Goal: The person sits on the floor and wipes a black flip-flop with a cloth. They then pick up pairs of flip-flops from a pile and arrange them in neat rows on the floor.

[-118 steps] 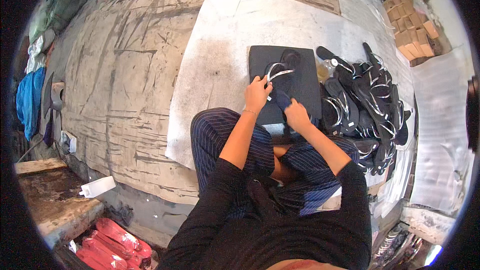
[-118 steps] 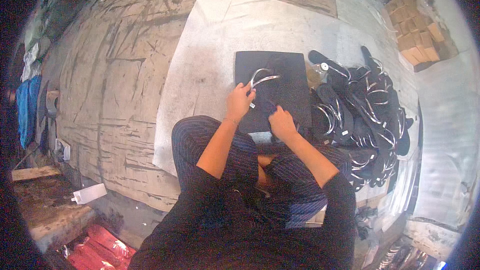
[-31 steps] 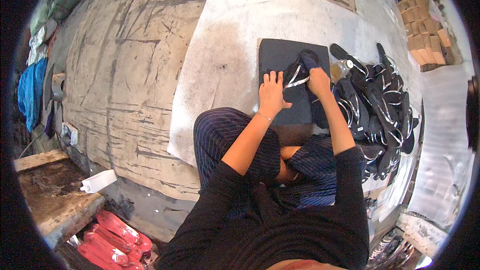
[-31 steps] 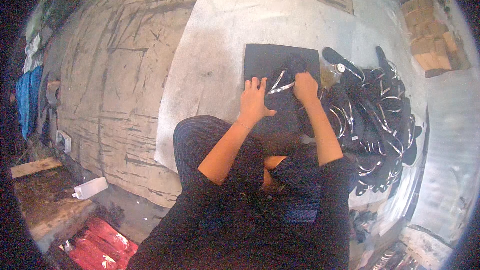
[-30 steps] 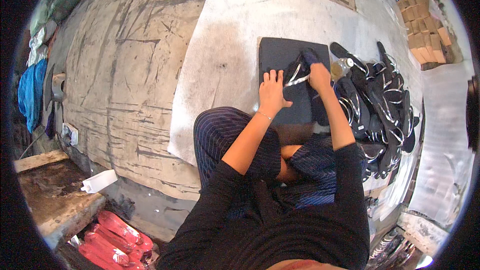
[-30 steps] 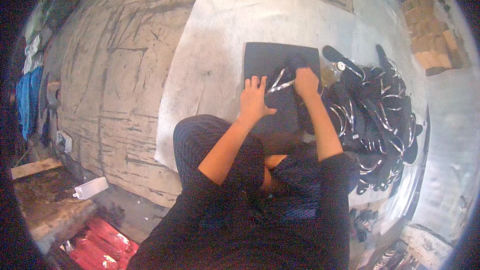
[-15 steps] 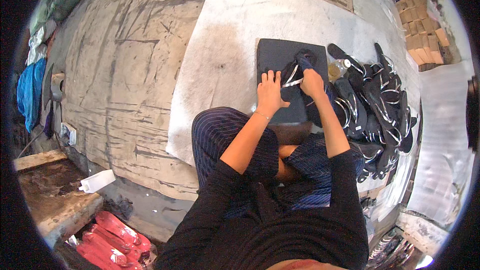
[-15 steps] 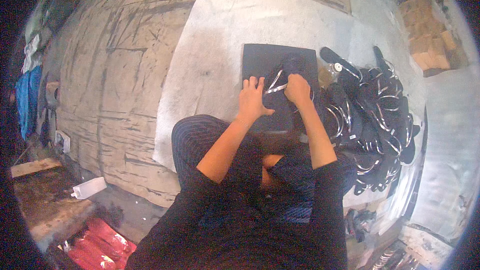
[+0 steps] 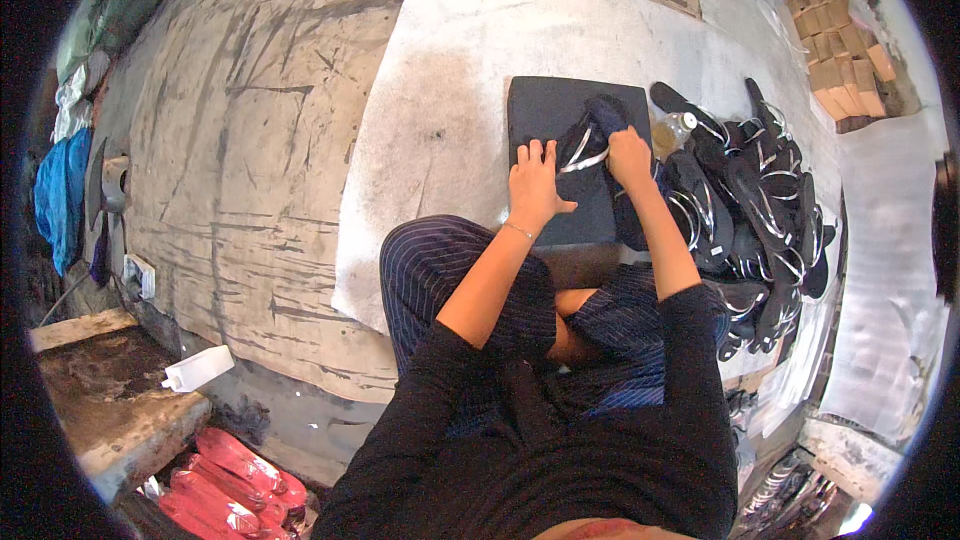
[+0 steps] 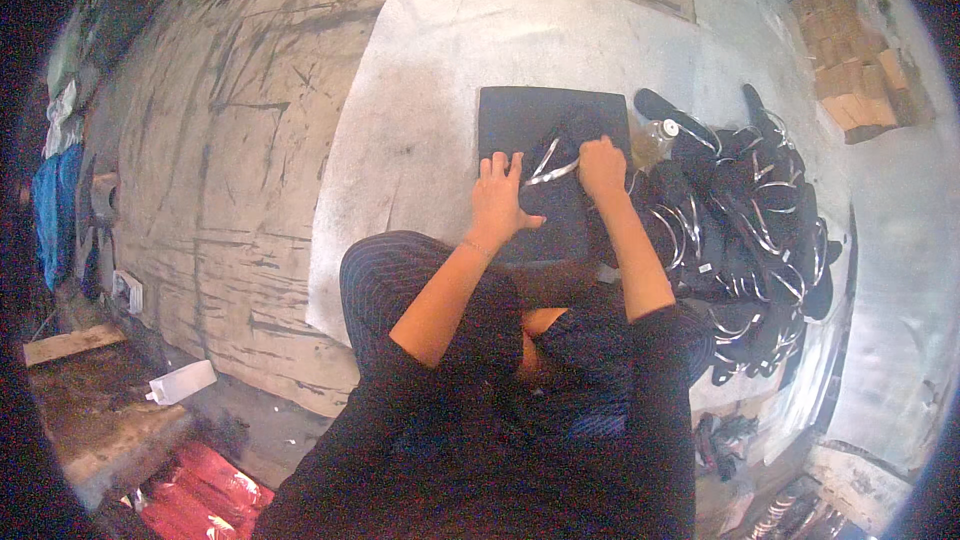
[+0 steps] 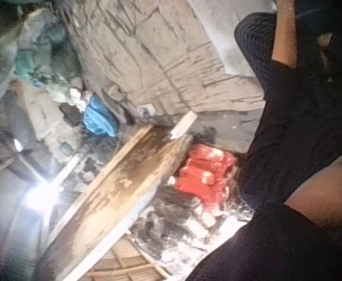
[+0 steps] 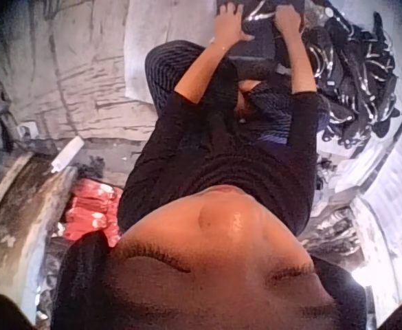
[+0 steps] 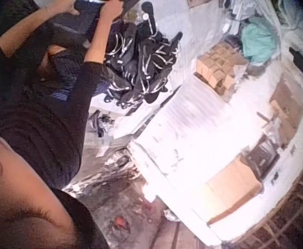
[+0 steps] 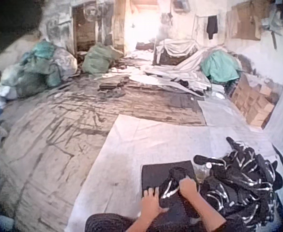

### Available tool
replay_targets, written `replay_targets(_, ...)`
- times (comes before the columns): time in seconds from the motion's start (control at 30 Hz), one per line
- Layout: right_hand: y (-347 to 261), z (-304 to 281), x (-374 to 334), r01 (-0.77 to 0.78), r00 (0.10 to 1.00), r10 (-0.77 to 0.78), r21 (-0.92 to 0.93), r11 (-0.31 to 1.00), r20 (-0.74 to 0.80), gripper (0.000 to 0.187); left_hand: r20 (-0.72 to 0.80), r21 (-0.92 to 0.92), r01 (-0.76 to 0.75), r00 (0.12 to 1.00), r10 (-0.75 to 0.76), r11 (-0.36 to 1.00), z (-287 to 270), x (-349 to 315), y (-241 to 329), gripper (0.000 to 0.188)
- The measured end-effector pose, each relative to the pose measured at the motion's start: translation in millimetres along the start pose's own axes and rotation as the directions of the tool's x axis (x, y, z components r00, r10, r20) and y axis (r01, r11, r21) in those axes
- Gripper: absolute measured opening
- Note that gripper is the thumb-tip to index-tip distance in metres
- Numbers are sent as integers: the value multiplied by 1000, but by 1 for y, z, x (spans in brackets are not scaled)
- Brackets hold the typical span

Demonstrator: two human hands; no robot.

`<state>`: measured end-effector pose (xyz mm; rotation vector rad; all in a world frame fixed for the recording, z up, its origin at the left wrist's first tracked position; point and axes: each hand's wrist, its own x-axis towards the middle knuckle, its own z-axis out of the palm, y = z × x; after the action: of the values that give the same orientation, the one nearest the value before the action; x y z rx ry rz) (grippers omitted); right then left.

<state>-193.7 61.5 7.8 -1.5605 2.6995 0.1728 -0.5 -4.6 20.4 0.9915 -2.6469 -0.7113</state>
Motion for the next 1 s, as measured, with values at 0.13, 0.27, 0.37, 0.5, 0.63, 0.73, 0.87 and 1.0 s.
replay_targets(0.13,9,7,21,-182,980,190,117,976,-64,17,4,-7,0,1000,0,1000,-1,-2,-1,104)
replay_targets(0.27,19,7,25,-342,925,379,436,833,2,23,19,-91,12,1000,-10,996,2,-1,-2,104)
replay_targets(0.37,62,12,14,-402,869,484,716,570,103,37,21,-81,-70,997,72,994,5,0,2,105)
replay_targets(0.5,46,-59,-46,-349,847,476,923,161,237,67,75,-186,-164,981,180,969,-17,-8,-6,108)
replay_targets(0.63,80,-81,-103,-177,779,613,984,11,133,73,-116,-446,-383,921,373,809,-21,-5,21,97)
replay_targets(0.73,102,-115,-151,109,436,878,957,-267,196,61,-205,-563,-325,946,252,760,-31,-1,43,76)
replay_targets(0.87,114,-131,-183,513,132,972,826,-234,194,44,-133,-528,-193,981,144,827,-17,2,28,63)
replay_targets(1.0,83,-122,-165,453,334,928,835,-311,164,30,7,-647,-37,998,55,761,-5,-1,29,61)
